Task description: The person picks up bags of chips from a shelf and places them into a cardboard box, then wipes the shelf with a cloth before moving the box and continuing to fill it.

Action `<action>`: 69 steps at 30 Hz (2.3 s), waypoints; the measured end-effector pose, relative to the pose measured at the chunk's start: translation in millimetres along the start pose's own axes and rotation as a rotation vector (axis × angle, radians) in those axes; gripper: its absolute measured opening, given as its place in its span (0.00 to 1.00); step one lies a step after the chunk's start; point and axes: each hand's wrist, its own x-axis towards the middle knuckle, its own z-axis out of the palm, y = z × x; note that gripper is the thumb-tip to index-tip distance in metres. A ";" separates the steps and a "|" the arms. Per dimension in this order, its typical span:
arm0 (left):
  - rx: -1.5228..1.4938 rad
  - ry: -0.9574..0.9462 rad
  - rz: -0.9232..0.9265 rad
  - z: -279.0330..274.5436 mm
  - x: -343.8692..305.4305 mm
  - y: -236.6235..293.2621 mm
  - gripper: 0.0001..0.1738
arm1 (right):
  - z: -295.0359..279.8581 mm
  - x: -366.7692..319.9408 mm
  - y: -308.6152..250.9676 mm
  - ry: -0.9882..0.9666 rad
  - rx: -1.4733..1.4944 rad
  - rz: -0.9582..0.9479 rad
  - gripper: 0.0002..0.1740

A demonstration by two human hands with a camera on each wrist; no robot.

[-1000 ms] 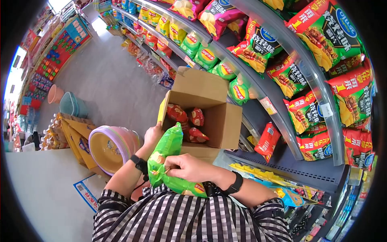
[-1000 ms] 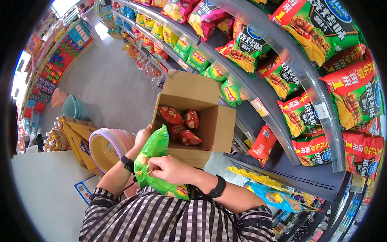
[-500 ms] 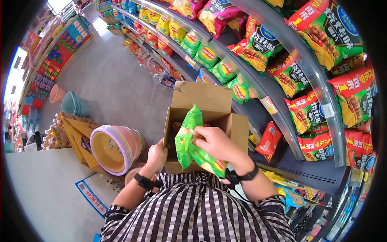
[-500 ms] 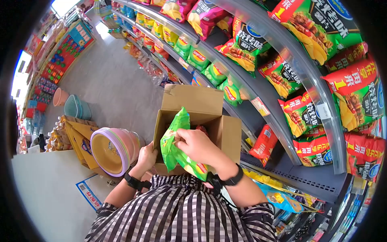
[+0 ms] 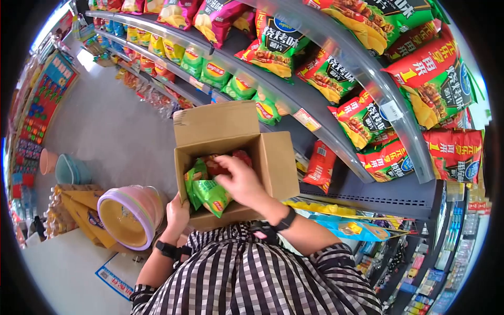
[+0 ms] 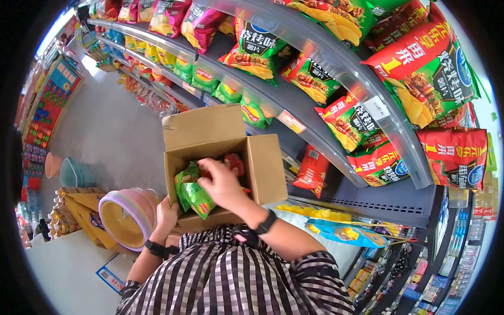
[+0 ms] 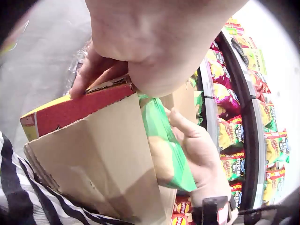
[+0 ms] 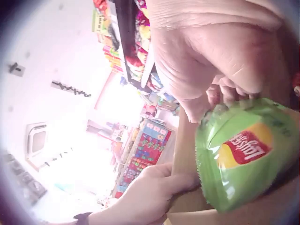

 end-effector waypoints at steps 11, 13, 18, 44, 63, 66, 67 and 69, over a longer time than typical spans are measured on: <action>0.081 0.040 -0.106 12.1 6.9 -25.7 0.22 | -194.1 -94.1 180.0 0.685 -0.447 0.786 0.61; 0.084 0.043 -0.120 20.2 4.9 -37.4 0.24 | -183.9 -81.4 157.4 0.669 -0.622 0.960 0.59; 0.033 0.029 -0.201 39.1 -0.6 -66.5 0.26 | -178.8 -99.3 131.5 0.785 -0.171 0.691 0.47; 0.171 -0.020 -0.209 12.5 -24.9 -81.1 0.26 | -230.0 -84.4 140.7 0.734 -1.656 0.550 0.39; 0.206 -0.046 -0.102 35.3 -25.5 -64.9 0.29 | -67.8 -34.6 -5.0 -0.001 -0.711 -0.340 0.14; 0.221 -0.044 -0.076 35.8 -30.0 -61.4 0.29 | -27.6 -4.4 14.8 -0.242 -0.665 -0.413 0.14; 0.237 -0.054 -0.071 35.6 -31.9 -58.6 0.29 | -10.1 1.6 33.7 -0.235 -0.683 -0.431 0.12; 0.269 -0.070 -0.047 32.4 -34.2 -46.6 0.28 | 23.3 11.9 66.4 -0.224 -0.694 -0.469 0.10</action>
